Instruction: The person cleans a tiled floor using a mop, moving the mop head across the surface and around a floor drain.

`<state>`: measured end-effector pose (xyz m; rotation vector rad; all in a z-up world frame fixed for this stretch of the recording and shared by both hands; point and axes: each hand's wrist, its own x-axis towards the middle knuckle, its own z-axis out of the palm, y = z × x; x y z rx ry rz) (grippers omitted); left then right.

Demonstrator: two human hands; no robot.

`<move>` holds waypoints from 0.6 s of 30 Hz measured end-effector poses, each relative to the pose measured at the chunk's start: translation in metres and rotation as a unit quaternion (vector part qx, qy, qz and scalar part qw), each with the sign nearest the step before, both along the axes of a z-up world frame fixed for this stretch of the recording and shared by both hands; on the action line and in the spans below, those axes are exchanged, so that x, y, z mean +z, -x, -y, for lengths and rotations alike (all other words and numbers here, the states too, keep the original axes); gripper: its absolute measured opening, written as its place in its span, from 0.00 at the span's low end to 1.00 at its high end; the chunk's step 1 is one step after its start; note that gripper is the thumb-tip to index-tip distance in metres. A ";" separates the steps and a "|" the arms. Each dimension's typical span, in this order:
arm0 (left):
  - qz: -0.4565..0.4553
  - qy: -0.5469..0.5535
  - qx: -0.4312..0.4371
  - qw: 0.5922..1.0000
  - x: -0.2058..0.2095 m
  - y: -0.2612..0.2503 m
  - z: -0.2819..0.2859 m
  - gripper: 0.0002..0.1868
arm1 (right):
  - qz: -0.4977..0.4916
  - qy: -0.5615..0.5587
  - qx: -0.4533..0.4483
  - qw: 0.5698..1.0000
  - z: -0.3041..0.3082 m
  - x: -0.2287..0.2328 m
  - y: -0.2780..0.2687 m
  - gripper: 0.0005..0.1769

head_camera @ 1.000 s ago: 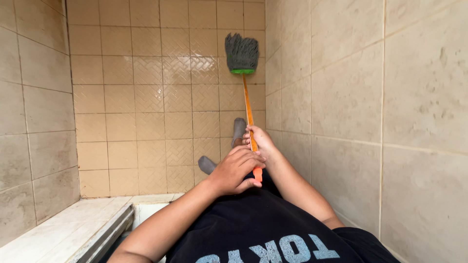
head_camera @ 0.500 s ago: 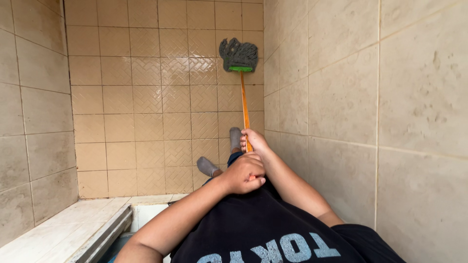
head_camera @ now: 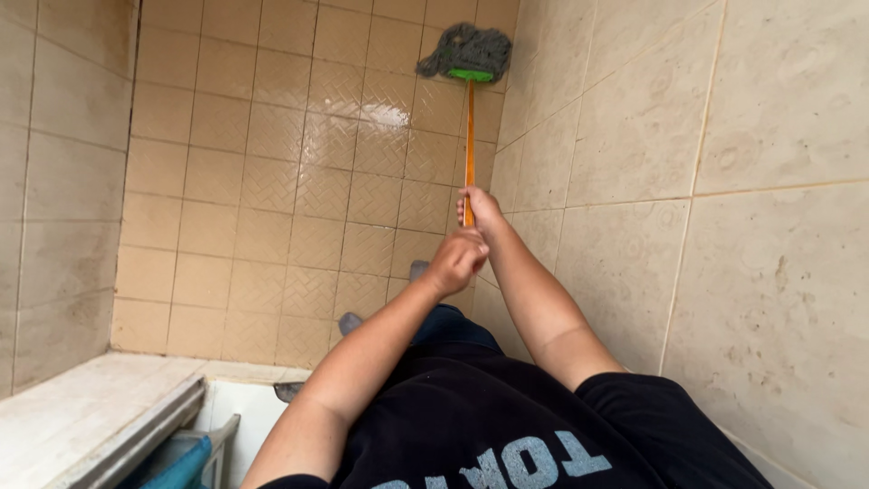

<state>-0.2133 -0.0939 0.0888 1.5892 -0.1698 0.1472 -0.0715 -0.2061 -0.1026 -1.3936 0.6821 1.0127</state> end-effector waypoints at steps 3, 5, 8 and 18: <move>-0.018 0.059 0.050 0.997 0.004 -0.002 -0.004 0.22 | -0.002 -0.040 -0.025 0.999 -0.017 0.031 -0.004 0.03; -0.033 0.064 0.048 0.996 0.010 0.006 -0.005 0.23 | 0.014 -0.021 -0.051 0.998 -0.024 0.060 0.007 0.11; -0.036 0.065 0.029 0.997 0.022 0.029 0.000 0.23 | 0.041 -0.008 -0.059 0.997 -0.025 0.079 0.028 0.24; -0.045 0.090 -0.058 0.993 0.072 0.167 0.009 0.25 | -0.007 -0.023 -0.063 0.998 0.016 0.079 0.187 0.05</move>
